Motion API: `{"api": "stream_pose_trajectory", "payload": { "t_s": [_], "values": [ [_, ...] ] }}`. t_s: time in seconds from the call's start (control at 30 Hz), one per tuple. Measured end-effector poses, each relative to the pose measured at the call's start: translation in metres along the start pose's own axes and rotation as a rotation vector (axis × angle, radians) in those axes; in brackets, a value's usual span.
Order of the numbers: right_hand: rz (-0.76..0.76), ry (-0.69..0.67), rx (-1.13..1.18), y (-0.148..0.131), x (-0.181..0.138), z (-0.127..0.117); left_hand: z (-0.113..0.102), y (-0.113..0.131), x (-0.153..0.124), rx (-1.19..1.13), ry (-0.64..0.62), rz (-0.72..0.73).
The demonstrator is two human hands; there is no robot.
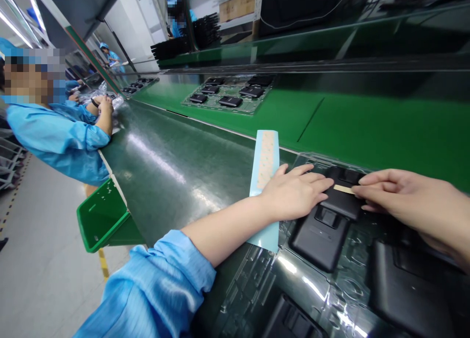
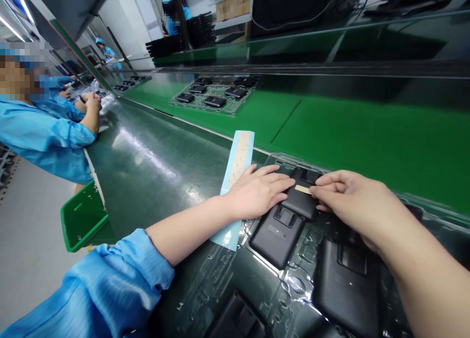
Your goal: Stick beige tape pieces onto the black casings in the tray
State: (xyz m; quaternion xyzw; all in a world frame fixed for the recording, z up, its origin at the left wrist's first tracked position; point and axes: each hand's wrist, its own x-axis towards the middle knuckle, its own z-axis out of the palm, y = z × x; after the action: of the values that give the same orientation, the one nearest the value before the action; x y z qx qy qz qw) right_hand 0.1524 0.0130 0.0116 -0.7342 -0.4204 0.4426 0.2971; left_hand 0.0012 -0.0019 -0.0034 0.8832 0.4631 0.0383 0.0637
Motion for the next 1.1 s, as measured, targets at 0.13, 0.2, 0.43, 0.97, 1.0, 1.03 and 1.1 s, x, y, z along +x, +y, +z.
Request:
{"api": "stream_pose_trajectory", "payload": {
  "t_s": [0.13, 0.2, 0.43, 0.97, 1.0, 1.03, 1.1],
  "values": [
    [0.013, 0.003, -0.019, -0.005, -0.006, 0.001, -0.002, 0.000, 0.000, 0.012, -0.003, 0.005],
    [0.018, 0.003, -0.025, -0.006, -0.007, 0.001, -0.003, 0.000, -0.001, 0.024, -0.003, 0.015],
    [-0.002, -0.019, -0.062, 0.004, 0.003, -0.001, -0.001, 0.000, -0.002, 0.096, 0.061, 0.069],
    [-0.069, 0.041, -0.481, -0.015, -0.004, 0.003, -0.009, 0.004, -0.003, 0.168, 0.038, 0.093],
    [-0.078, 0.050, -0.500, -0.017, -0.007, 0.004, -0.009, 0.004, -0.003, 0.167, 0.033, 0.092],
    [-0.090, 0.063, -0.522, -0.019, -0.009, 0.004, -0.010, 0.005, -0.003, 0.166, 0.030, 0.091],
    [-0.115, 0.097, -0.564, -0.022, -0.014, 0.005, -0.009, 0.005, -0.003, 0.167, 0.031, 0.090]
  ]
}}
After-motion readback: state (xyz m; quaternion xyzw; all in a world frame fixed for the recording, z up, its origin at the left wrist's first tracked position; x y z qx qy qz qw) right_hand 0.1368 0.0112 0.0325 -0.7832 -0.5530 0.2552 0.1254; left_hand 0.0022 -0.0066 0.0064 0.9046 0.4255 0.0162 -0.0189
